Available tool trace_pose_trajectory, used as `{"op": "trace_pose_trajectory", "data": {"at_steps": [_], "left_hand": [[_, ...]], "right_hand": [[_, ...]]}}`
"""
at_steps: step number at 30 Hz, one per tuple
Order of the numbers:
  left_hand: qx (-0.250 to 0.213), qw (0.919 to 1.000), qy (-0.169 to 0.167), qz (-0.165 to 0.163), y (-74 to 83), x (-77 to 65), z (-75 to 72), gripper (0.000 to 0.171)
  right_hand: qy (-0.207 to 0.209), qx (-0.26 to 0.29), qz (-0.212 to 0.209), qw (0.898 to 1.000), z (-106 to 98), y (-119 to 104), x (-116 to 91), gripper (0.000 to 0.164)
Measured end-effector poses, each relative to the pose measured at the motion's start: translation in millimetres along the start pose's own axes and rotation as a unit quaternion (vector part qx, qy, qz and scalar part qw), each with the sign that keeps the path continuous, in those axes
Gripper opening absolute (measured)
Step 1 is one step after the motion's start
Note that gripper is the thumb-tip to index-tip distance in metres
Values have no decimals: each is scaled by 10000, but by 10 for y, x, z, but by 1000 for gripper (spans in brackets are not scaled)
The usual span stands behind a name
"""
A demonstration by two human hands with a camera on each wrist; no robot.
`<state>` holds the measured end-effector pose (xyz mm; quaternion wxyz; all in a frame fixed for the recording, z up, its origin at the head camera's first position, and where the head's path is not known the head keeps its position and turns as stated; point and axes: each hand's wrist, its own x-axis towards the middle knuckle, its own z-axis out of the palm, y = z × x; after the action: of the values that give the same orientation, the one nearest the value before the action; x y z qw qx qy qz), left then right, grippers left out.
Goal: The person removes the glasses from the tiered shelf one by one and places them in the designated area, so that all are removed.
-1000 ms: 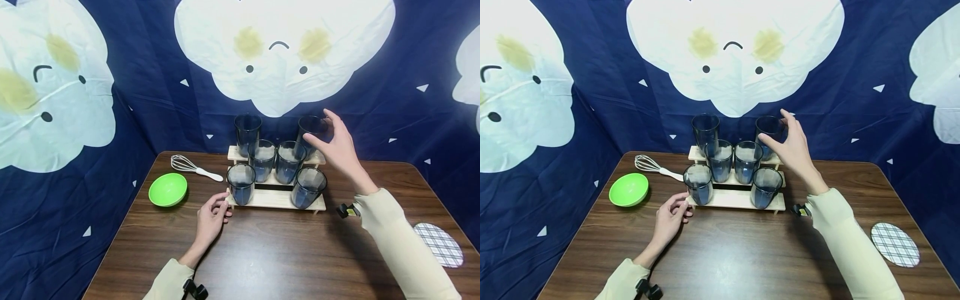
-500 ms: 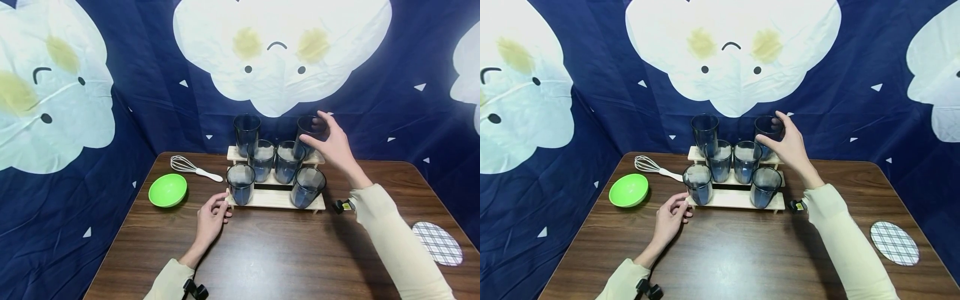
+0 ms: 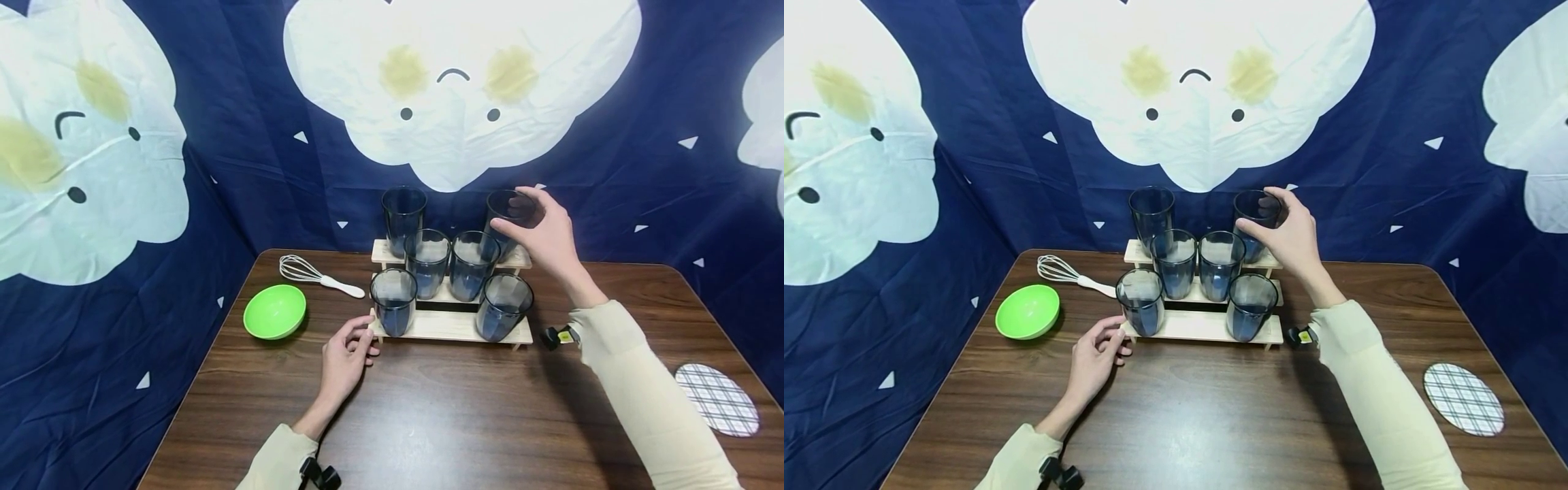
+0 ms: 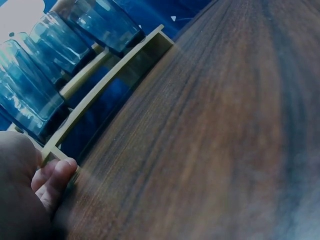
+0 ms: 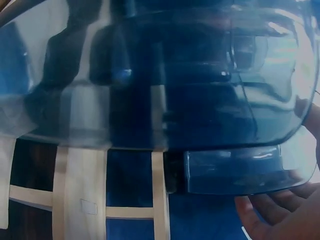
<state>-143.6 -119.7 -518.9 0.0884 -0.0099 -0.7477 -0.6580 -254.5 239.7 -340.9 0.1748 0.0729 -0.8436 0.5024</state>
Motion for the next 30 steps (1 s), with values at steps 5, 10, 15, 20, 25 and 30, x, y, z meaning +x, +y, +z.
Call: {"op": "trace_pose_trajectory", "data": {"at_steps": [5,10,15,20,25,30], "left_hand": [[47,10000,14,-2,11,-5,-2,25],[43,10000,20,28,29,-5,-3,25],[44,10000,18,10,14,-1,-6,24],[22,10000,15,-22,8,-4,-10,24],[56,10000,6,-6,3,2,-10,24],[96,9999,24,-16,-9,0,-7,24]], "right_hand": [[163,-36,-3,9999,-25,-23,-15,73],[353,83,-31,9993,-113,-23,-19,71],[660,200,-109,9976,-231,-40,-44,65],[903,547,-154,9943,-344,-52,-84,62],[1068,693,-86,9918,-460,-14,-112,61],[1148,611,23,9915,-562,59,-154,61]]}}
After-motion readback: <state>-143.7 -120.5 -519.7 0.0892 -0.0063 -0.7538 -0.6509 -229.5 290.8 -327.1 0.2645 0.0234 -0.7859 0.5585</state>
